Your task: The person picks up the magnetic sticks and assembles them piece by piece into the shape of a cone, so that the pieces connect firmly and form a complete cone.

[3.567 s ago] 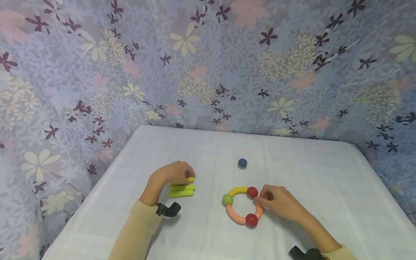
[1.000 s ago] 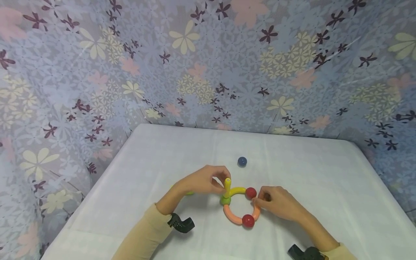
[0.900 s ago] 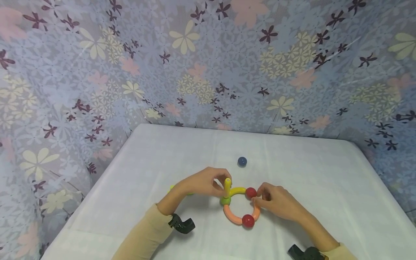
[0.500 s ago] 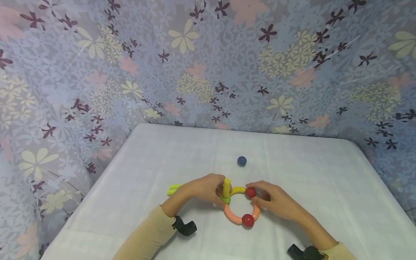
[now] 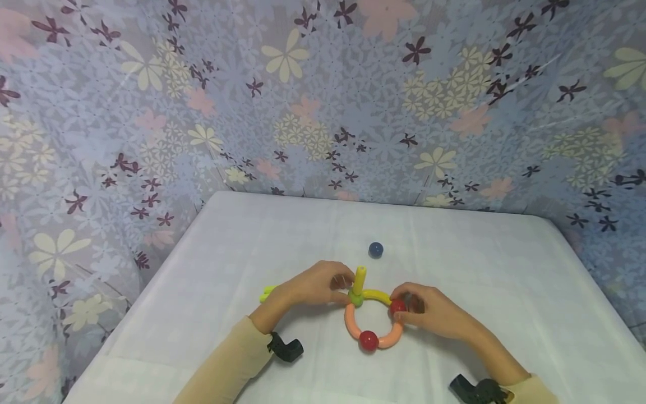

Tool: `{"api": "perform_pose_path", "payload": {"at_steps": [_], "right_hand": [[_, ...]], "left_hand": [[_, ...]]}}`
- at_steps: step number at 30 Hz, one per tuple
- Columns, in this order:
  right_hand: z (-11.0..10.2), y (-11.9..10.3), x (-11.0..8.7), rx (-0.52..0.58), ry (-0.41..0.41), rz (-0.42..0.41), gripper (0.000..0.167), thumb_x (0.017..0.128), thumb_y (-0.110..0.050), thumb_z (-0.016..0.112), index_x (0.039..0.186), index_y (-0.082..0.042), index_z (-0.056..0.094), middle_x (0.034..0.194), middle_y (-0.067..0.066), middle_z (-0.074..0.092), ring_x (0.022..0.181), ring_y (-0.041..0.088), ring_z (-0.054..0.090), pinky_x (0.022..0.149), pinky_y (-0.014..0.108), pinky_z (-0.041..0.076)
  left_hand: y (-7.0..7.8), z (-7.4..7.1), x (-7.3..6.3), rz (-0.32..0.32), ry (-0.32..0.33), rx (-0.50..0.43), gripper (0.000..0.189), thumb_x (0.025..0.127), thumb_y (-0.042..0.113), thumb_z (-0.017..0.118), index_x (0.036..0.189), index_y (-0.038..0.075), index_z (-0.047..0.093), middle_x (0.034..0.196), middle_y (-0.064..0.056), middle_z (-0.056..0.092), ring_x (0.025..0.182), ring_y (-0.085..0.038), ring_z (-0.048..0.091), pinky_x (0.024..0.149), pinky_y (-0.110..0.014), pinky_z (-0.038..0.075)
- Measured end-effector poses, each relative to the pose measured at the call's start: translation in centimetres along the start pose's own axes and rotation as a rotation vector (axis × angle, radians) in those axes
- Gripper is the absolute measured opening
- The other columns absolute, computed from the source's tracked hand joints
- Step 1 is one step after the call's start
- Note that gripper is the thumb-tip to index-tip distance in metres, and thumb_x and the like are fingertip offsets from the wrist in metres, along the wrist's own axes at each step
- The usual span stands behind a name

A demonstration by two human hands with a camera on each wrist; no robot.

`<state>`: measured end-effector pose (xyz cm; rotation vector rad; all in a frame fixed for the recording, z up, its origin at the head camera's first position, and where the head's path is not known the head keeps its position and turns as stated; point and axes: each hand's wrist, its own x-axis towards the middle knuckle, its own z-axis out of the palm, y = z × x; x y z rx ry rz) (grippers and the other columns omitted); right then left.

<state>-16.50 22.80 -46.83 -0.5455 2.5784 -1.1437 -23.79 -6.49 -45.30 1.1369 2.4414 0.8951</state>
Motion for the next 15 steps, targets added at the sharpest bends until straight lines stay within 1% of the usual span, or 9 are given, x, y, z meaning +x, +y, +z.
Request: {"api": "perform_pose_path", "payload": {"at_steps": [3, 5, 8, 10, 12, 15], "right_hand": [[-0.08, -0.14, -0.10, 0.023, -0.054, -0.023, 0.042, 0.080, -0.038, 0.078, 0.117, -0.025, 0.063, 0.095, -0.006, 0.061, 0.076, 0.018, 0.053, 0.063, 0.028, 0.045], [-0.10, -0.17, -0.14, 0.034, -0.088, -0.062, 0.044, 0.079, -0.038, 0.079, 0.118, -0.026, 0.064, 0.096, -0.006, 0.062, 0.074, 0.018, 0.053, 0.063, 0.028, 0.045], [-0.09, -0.09, -0.18, 0.044, -0.116, -0.116, 0.043, 0.078, -0.038, 0.080, 0.117, -0.026, 0.066, 0.094, -0.006, 0.063, 0.071, 0.017, 0.054, 0.061, 0.028, 0.046], [-0.04, 0.00, -0.18, 0.046, -0.120, -0.140, 0.042, 0.078, -0.038, 0.079, 0.116, -0.025, 0.067, 0.093, -0.006, 0.063, 0.070, 0.016, 0.054, 0.061, 0.028, 0.046], [0.05, 0.08, -0.18, 0.047, -0.113, -0.137, 0.041, 0.077, -0.039, 0.080, 0.115, -0.025, 0.067, 0.092, -0.006, 0.063, 0.070, 0.016, 0.054, 0.060, 0.028, 0.046], [0.21, 0.19, -0.15, 0.040, -0.098, -0.127, 0.042, 0.076, -0.040, 0.080, 0.113, -0.026, 0.067, 0.090, -0.005, 0.062, 0.069, 0.016, 0.054, 0.059, 0.027, 0.047]], "left_hand": [[-0.30, 0.00, 0.07, 0.017, 0.041, 0.028, 0.038, 0.080, 0.030, 0.080, 0.112, 0.014, 0.066, 0.102, 0.007, 0.065, 0.091, -0.007, 0.060, 0.079, -0.021, 0.048], [-0.41, -0.01, 0.09, 0.022, 0.061, 0.053, 0.039, 0.080, 0.032, 0.080, 0.112, 0.014, 0.067, 0.102, 0.007, 0.064, 0.092, -0.008, 0.059, 0.080, -0.022, 0.048], [-0.52, 0.01, 0.16, 0.037, 0.091, 0.104, 0.039, 0.080, 0.034, 0.079, 0.112, 0.013, 0.067, 0.103, 0.007, 0.064, 0.094, -0.010, 0.058, 0.082, -0.022, 0.046], [-0.53, 0.04, 0.20, 0.042, 0.107, 0.135, 0.039, 0.080, 0.035, 0.079, 0.112, 0.013, 0.067, 0.104, 0.006, 0.064, 0.095, -0.011, 0.058, 0.084, -0.022, 0.045], [-0.52, 0.04, 0.24, 0.041, 0.115, 0.155, 0.039, 0.081, 0.036, 0.078, 0.111, 0.014, 0.068, 0.104, 0.006, 0.064, 0.096, -0.011, 0.058, 0.085, -0.022, 0.045], [-0.39, -0.30, 0.14, 0.019, 0.114, 0.166, 0.038, 0.081, 0.034, 0.078, 0.112, 0.014, 0.067, 0.105, 0.006, 0.064, 0.097, -0.011, 0.058, 0.084, -0.023, 0.046]]}}
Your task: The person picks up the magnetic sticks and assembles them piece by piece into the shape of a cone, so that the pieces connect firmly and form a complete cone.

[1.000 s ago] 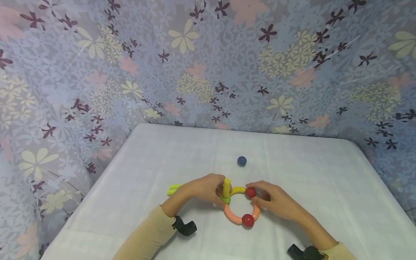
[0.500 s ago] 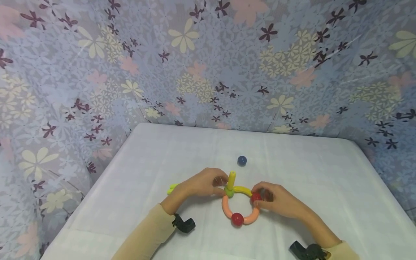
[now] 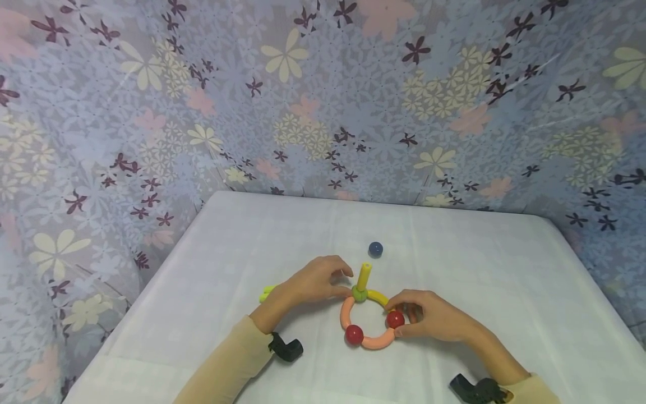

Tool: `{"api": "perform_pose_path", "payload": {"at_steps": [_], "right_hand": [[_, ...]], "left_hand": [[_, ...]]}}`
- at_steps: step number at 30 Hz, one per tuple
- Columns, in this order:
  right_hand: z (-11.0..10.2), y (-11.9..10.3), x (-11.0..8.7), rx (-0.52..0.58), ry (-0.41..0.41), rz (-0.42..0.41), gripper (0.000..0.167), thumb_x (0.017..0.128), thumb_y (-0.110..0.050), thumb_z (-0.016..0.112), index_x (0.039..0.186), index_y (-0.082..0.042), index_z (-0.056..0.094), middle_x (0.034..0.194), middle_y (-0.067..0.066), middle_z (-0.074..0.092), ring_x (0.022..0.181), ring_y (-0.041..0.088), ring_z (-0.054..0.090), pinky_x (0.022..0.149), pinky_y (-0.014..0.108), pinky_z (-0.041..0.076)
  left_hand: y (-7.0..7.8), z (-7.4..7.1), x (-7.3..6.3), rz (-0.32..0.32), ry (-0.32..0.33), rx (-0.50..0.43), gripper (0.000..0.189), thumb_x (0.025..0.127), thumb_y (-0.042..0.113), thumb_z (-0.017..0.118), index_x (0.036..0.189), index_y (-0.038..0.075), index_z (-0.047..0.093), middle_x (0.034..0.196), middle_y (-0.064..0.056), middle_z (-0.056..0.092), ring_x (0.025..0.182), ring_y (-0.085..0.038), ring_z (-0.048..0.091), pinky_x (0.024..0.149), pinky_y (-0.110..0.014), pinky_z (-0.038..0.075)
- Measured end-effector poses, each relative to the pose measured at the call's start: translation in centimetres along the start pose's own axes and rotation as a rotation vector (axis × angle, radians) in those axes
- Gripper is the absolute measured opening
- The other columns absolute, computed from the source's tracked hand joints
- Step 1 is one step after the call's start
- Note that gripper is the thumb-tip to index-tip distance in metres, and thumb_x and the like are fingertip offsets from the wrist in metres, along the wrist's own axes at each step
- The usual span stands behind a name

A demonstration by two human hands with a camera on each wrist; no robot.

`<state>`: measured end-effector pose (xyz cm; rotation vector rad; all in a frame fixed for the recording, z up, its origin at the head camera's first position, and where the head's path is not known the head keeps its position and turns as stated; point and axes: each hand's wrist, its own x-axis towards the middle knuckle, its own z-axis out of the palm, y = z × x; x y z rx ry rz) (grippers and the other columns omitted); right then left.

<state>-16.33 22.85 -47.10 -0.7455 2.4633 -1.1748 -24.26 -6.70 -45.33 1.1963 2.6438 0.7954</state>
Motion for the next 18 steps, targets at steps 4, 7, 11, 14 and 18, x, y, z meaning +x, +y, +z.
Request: {"api": "perform_pose_path", "payload": {"at_steps": [4, 7, 11, 14, 18], "right_hand": [[0.1, 0.0, 0.1, -0.020, 0.028, 0.036, 0.043, 0.075, -0.042, 0.081, 0.113, -0.027, 0.066, 0.086, -0.006, 0.062, 0.068, 0.014, 0.054, 0.058, 0.027, 0.047], [0.1, 0.0, 0.1, -0.044, 0.053, 0.062, 0.043, 0.076, -0.045, 0.079, 0.113, -0.028, 0.066, 0.084, -0.007, 0.061, 0.068, 0.013, 0.054, 0.058, 0.027, 0.046], [0.1, 0.0, 0.2, -0.065, 0.083, 0.072, 0.043, 0.076, -0.047, 0.078, 0.112, -0.028, 0.065, 0.081, -0.006, 0.060, 0.066, 0.013, 0.053, 0.056, 0.026, 0.046], [0.1, -0.1, 0.1, -0.069, 0.098, 0.064, 0.042, 0.077, -0.047, 0.078, 0.112, -0.027, 0.065, 0.078, -0.004, 0.059, 0.063, 0.012, 0.052, 0.055, 0.026, 0.045], [0.2, 0.0, 0.2, -0.075, 0.107, 0.057, 0.043, 0.077, -0.047, 0.078, 0.112, -0.027, 0.065, 0.078, -0.004, 0.058, 0.063, 0.012, 0.052, 0.055, 0.026, 0.045]], "left_hand": [[-0.3, -1.4, -0.4, -0.067, -0.040, -0.044, 0.037, 0.083, 0.031, 0.076, 0.115, 0.015, 0.066, 0.107, 0.006, 0.063, 0.098, -0.012, 0.057, 0.082, -0.025, 0.047], [-1.1, -3.1, -1.1, -0.126, -0.088, -0.092, 0.037, 0.084, 0.030, 0.076, 0.115, 0.015, 0.065, 0.107, 0.005, 0.063, 0.098, -0.014, 0.058, 0.081, -0.028, 0.048], [-2.4, -5.2, -2.4, -0.166, -0.155, -0.100, 0.035, 0.082, 0.025, 0.078, 0.113, 0.012, 0.066, 0.106, 0.001, 0.064, 0.097, -0.019, 0.059, 0.080, -0.030, 0.049], [-3.0, -6.5, -3.2, -0.196, -0.209, -0.094, 0.034, 0.080, 0.021, 0.080, 0.110, 0.011, 0.068, 0.105, 0.000, 0.065, 0.095, -0.020, 0.060, 0.078, -0.032, 0.049], [-3.8, -7.6, -4.1, -0.231, -0.246, -0.124, 0.031, 0.079, 0.016, 0.080, 0.108, 0.011, 0.070, 0.103, -0.001, 0.066, 0.093, -0.020, 0.061, 0.078, -0.035, 0.049]]}}
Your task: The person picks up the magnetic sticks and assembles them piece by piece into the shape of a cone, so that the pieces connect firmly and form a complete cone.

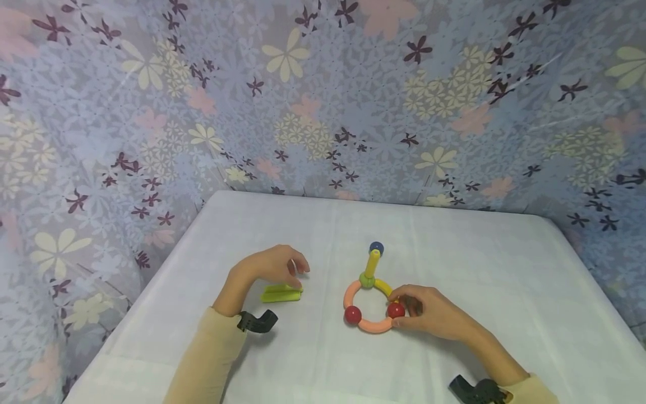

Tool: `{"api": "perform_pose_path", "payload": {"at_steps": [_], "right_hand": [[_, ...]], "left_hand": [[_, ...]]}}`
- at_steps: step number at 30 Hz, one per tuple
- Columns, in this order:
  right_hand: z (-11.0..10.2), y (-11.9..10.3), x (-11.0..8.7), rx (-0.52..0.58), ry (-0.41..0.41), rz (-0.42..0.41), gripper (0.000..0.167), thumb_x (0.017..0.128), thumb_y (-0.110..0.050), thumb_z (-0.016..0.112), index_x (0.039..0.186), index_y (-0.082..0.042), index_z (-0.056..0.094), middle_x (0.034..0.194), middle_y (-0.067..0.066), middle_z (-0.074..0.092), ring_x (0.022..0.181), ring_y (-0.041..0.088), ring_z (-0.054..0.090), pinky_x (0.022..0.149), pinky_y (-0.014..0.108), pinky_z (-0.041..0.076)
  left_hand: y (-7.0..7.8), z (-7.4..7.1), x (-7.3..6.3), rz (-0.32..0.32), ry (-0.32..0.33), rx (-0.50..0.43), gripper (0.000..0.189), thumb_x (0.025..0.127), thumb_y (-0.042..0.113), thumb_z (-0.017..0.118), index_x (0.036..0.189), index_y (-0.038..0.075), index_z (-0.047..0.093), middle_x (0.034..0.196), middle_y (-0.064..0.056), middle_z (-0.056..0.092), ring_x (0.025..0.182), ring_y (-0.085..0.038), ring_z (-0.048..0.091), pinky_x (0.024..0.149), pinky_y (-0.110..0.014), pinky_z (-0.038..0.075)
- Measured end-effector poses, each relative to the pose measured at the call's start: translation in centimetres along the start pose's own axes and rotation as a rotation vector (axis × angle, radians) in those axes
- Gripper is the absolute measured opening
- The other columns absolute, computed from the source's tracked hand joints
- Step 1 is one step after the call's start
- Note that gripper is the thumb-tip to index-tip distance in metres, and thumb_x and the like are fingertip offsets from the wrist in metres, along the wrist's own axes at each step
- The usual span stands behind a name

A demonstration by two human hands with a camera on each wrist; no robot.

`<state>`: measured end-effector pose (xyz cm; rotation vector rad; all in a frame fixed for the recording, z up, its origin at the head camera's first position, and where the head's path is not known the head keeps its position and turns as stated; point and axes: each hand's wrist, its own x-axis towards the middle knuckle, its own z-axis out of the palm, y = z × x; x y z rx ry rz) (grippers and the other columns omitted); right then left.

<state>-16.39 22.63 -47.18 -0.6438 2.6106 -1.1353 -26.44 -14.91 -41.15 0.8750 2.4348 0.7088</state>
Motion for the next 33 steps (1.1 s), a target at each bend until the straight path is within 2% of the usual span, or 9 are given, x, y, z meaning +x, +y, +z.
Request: {"api": "perform_pose_path", "payload": {"at_steps": [5, 11, 18, 25, 29, 33], "right_hand": [[0.0, 0.0, 0.0, -0.004, 0.007, 0.005, 0.043, 0.076, -0.049, 0.077, 0.112, -0.028, 0.065, 0.079, -0.005, 0.059, 0.064, 0.012, 0.052, 0.056, 0.026, 0.045], [0.0, 0.1, 0.0, -0.006, 0.011, 0.017, 0.043, 0.076, -0.050, 0.077, 0.112, -0.030, 0.065, 0.082, -0.008, 0.060, 0.065, 0.012, 0.052, 0.056, 0.026, 0.045], [0.1, 0.1, 0.0, 0.006, 0.002, 0.020, 0.043, 0.076, -0.049, 0.077, 0.112, -0.030, 0.064, 0.083, -0.009, 0.061, 0.065, 0.012, 0.052, 0.057, 0.027, 0.046], [0.1, 0.2, -0.1, 0.007, 0.010, 0.015, 0.043, 0.076, -0.049, 0.077, 0.112, -0.030, 0.064, 0.084, -0.009, 0.061, 0.065, 0.012, 0.053, 0.056, 0.027, 0.046], [0.2, 0.1, -0.1, 0.004, 0.020, 0.024, 0.041, 0.076, -0.049, 0.077, 0.111, -0.030, 0.063, 0.083, -0.009, 0.060, 0.067, 0.013, 0.053, 0.057, 0.027, 0.046], [0.4, -0.1, 0.0, 0.002, 0.037, 0.030, 0.039, 0.076, -0.047, 0.078, 0.108, -0.030, 0.063, 0.081, -0.008, 0.060, 0.068, 0.013, 0.054, 0.058, 0.027, 0.047]], "left_hand": [[-1.3, -0.4, -0.5, 0.049, 0.012, -0.068, 0.028, 0.079, 0.010, 0.079, 0.106, 0.009, 0.071, 0.102, -0.002, 0.067, 0.092, -0.021, 0.061, 0.078, -0.036, 0.048], [-2.1, 0.2, 0.4, 0.089, -0.031, -0.103, 0.026, 0.077, 0.014, 0.080, 0.102, 0.010, 0.072, 0.098, -0.001, 0.068, 0.086, -0.019, 0.062, 0.075, -0.034, 0.050], [-3.2, 0.8, 0.6, 0.062, -0.025, -0.096, 0.013, 0.079, 0.022, 0.080, 0.090, 0.017, 0.074, 0.087, 0.009, 0.069, 0.081, -0.013, 0.062, 0.076, -0.034, 0.050], [-3.3, 1.3, 1.3, 0.031, 0.077, -0.091, 0.007, 0.085, 0.025, 0.074, 0.092, 0.024, 0.075, 0.090, 0.014, 0.068, 0.085, -0.009, 0.062, 0.078, -0.032, 0.050], [-3.2, 1.5, 1.6, 0.006, 0.128, -0.082, 0.009, 0.086, 0.026, 0.073, 0.095, 0.024, 0.073, 0.090, 0.012, 0.066, 0.085, -0.011, 0.060, 0.077, -0.032, 0.049], [-2.8, 1.5, 1.5, -0.024, 0.112, -0.084, 0.018, 0.080, 0.024, 0.079, 0.096, 0.020, 0.072, 0.089, 0.007, 0.065, 0.084, -0.015, 0.059, 0.075, -0.034, 0.048]]}}
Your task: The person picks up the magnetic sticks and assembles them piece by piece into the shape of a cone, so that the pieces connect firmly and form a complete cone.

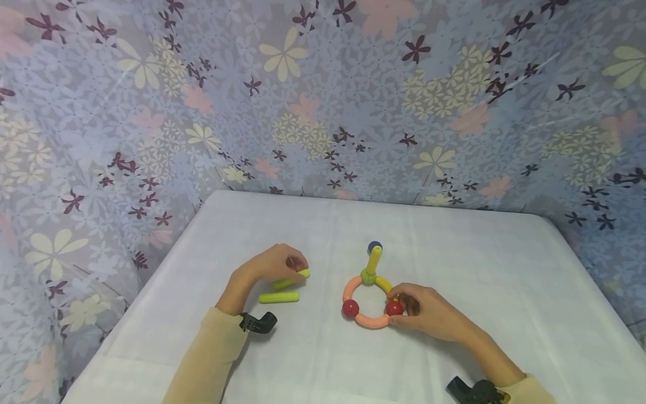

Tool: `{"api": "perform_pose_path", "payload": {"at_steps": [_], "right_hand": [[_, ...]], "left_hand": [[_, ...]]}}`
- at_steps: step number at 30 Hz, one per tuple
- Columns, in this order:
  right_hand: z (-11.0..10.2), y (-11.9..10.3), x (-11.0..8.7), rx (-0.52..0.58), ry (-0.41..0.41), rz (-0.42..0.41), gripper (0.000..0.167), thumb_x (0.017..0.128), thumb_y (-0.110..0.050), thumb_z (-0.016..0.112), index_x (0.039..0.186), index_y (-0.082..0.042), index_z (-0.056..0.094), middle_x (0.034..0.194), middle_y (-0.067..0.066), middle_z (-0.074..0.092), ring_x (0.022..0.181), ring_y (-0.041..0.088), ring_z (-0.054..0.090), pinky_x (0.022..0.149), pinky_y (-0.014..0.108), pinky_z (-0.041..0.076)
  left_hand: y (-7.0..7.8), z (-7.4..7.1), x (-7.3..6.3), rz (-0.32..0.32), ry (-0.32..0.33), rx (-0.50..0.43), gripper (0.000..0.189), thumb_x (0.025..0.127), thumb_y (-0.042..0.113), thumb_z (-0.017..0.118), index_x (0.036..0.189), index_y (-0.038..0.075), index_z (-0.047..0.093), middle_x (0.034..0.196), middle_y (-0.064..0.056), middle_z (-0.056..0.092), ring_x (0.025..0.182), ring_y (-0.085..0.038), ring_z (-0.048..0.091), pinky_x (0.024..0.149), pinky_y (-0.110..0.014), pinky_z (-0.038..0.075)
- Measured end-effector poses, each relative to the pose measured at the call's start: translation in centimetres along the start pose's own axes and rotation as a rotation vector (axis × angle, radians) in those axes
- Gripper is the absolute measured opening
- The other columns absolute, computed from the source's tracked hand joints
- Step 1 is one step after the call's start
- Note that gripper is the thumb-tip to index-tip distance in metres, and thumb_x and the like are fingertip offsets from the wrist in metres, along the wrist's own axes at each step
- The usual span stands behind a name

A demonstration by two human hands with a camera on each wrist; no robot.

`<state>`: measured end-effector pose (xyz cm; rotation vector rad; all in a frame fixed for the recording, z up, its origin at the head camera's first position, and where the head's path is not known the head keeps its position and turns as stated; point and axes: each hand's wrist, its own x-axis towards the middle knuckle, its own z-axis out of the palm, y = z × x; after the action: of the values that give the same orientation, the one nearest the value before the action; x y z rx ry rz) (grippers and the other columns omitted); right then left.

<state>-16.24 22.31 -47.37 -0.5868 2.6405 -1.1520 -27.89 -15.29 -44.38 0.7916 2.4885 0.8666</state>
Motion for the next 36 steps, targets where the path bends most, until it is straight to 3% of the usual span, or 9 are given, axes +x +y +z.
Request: {"api": "perform_pose_path", "payload": {"at_steps": [5, 14, 24, 29, 36], "right_hand": [[0.0, 0.0, 0.0, -0.006, -0.011, -0.007, 0.040, 0.074, -0.046, 0.080, 0.107, -0.031, 0.063, 0.081, -0.006, 0.059, 0.067, 0.013, 0.054, 0.058, 0.026, 0.047], [-0.2, 0.3, -0.2, -0.078, 0.013, -0.105, 0.050, 0.073, -0.041, 0.083, 0.118, -0.030, 0.063, 0.089, -0.006, 0.054, 0.076, 0.012, 0.049, 0.064, 0.026, 0.044], [0.1, 0.2, -0.2, -0.087, 0.011, -0.077, 0.046, 0.074, -0.040, 0.083, 0.114, -0.032, 0.063, 0.088, -0.011, 0.055, 0.078, 0.013, 0.050, 0.065, 0.025, 0.044], [0.2, 0.0, -0.2, -0.097, 0.015, -0.065, 0.046, 0.072, -0.042, 0.084, 0.112, -0.032, 0.062, 0.086, -0.012, 0.055, 0.077, 0.013, 0.051, 0.066, 0.025, 0.045], [0.3, -0.2, -0.2, -0.101, 0.018, -0.063, 0.047, 0.071, -0.042, 0.084, 0.111, -0.032, 0.062, 0.086, -0.013, 0.055, 0.078, 0.012, 0.052, 0.067, 0.025, 0.045]], "left_hand": [[0.5, 0.0, -0.1, -0.028, -0.028, 0.017, 0.023, 0.076, 0.018, 0.079, 0.097, 0.018, 0.071, 0.091, 0.006, 0.065, 0.085, -0.014, 0.059, 0.076, -0.035, 0.049], [1.1, -0.3, -0.3, -0.076, 0.027, 0.007, 0.020, 0.080, 0.016, 0.074, 0.100, 0.017, 0.069, 0.094, 0.004, 0.064, 0.086, -0.016, 0.059, 0.069, -0.032, 0.050], [1.6, -0.8, -0.2, 0.066, 0.126, -0.028, 0.022, 0.081, 0.012, 0.073, 0.100, 0.014, 0.062, 0.091, 0.002, 0.063, 0.085, -0.015, 0.060, 0.070, -0.031, 0.051], [1.8, -0.8, -0.1, 0.131, 0.167, -0.105, 0.022, 0.081, 0.011, 0.073, 0.099, 0.012, 0.059, 0.092, 0.001, 0.065, 0.089, -0.014, 0.062, 0.075, -0.032, 0.051], [2.3, -0.7, -0.2, 0.165, 0.203, -0.225, 0.023, 0.081, 0.007, 0.075, 0.099, 0.008, 0.061, 0.095, -0.003, 0.066, 0.092, -0.018, 0.063, 0.078, -0.038, 0.050]]}}
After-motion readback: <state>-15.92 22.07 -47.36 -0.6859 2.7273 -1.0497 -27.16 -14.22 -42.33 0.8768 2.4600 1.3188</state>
